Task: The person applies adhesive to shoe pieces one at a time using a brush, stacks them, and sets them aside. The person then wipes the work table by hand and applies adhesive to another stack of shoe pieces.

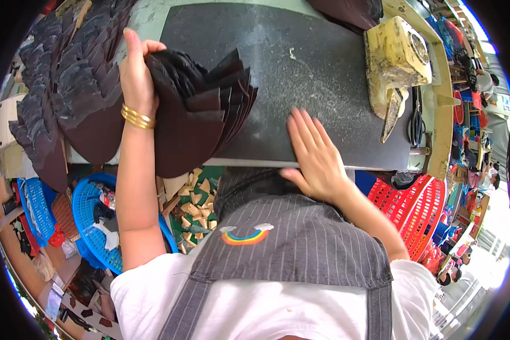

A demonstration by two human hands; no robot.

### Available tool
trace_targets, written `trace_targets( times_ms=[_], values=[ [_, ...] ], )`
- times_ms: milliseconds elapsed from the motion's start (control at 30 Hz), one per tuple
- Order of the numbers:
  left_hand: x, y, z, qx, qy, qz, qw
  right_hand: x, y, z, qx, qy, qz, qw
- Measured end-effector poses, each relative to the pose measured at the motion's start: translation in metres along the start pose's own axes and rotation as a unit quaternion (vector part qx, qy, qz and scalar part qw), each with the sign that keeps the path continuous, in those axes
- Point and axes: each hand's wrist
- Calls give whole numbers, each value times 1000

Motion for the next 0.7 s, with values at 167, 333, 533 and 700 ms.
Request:
trace_targets(
  times_ms=[167,333,533,700],
  values=[
    [-11,12,-14,4,-11,22,1000,-29,-34,-9,-65,45,-89,993],
    [-13,9,-15,34,-3,9,999,-102,-178,-10,-274,33,-177,945],
    [-2,4,-11,26,-26,-6,999,-80,-149,-14,-210,68,-69,973],
    [-12,12,-11,26,-32,1,999,-7,25,0,17,-26,-86,996]
  ],
)
Point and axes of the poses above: each hand's wrist, its own y-axis away from the middle knuckle, its own z-axis out of the back of the hand, x = y × z, and after that the axes turned 6 degrees about -z, right-handed
